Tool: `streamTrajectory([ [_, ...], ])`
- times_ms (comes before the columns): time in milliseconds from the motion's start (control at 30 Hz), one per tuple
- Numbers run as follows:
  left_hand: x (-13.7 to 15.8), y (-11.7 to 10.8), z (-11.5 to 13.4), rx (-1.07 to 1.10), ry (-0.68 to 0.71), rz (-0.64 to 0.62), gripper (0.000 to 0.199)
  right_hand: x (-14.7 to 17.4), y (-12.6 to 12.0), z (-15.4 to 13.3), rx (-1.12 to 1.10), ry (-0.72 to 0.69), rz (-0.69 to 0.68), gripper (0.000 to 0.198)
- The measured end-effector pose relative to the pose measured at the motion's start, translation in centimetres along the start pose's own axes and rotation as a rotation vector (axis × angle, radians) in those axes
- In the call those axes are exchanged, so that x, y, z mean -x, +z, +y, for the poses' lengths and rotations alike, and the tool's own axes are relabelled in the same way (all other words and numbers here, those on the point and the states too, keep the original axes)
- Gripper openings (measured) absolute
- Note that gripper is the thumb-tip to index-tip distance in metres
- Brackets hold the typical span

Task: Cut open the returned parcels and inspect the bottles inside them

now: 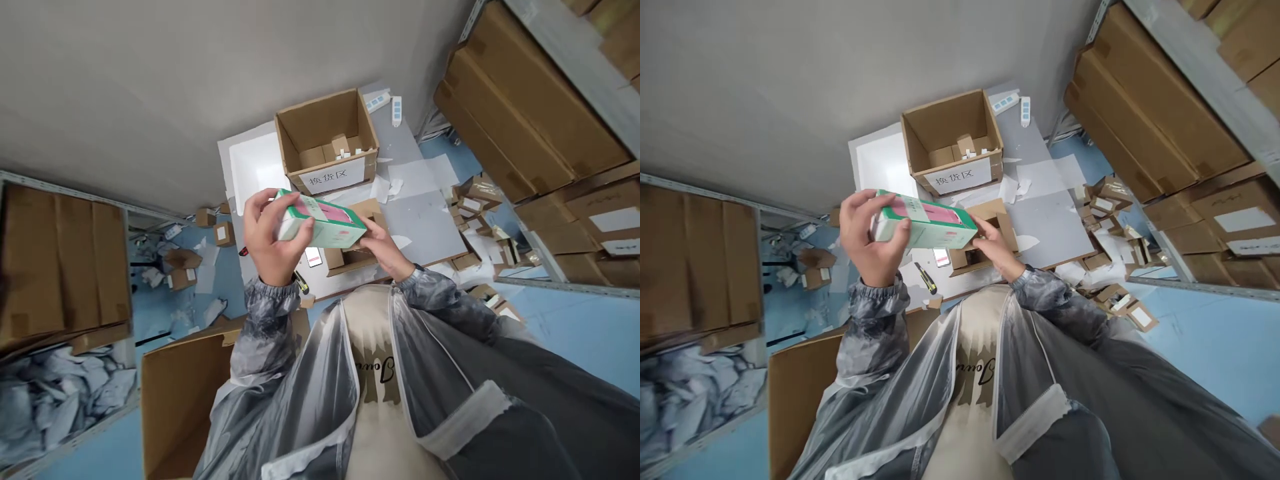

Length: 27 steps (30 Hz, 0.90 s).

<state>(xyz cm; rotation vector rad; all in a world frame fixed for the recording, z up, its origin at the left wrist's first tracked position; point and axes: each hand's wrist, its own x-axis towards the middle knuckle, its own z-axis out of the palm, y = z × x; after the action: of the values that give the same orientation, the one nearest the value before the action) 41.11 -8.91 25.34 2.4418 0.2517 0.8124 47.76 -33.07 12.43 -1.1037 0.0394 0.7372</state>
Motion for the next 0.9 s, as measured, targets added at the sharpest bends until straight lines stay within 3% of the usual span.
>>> streamTrajectory([
  [100,-1.1,-0.7,2.0,-0.044,0.123,-0.129,0.045,-0.8,1.3,1.2,-0.185,0.041,-0.04,0.077],
  [233,-2.1,-1.1,3.4,-0.006,0.239,-0.16,0.044,-1.9,2.3,3.3,-0.504,0.203,-0.059,0.049],
  [500,-3.7,-2.6,3.2,-0.12,0.151,-0.236,0.048,-2.7,2.3,7.1,-0.637,0.306,0.034,0.042],
  [700,-4.0,-5.1,-0.3,-0.054,0.128,-0.028,0.048,-1.2,-1.5,6.0,-0.51,0.058,-0.066,0.063],
  [800,-3.5,-6.2,-2.6,0.032,-0.058,0.152,0.055,-0.6,-3.6,4.4,-0.441,-0.062,0.024,0.068],
  [900,-2.3,-7.3,-4.3,0.264,-0.283,0.355,0.068,-0.6,-5.2,3.0,-0.45,-0.132,0.105,0.069],
])
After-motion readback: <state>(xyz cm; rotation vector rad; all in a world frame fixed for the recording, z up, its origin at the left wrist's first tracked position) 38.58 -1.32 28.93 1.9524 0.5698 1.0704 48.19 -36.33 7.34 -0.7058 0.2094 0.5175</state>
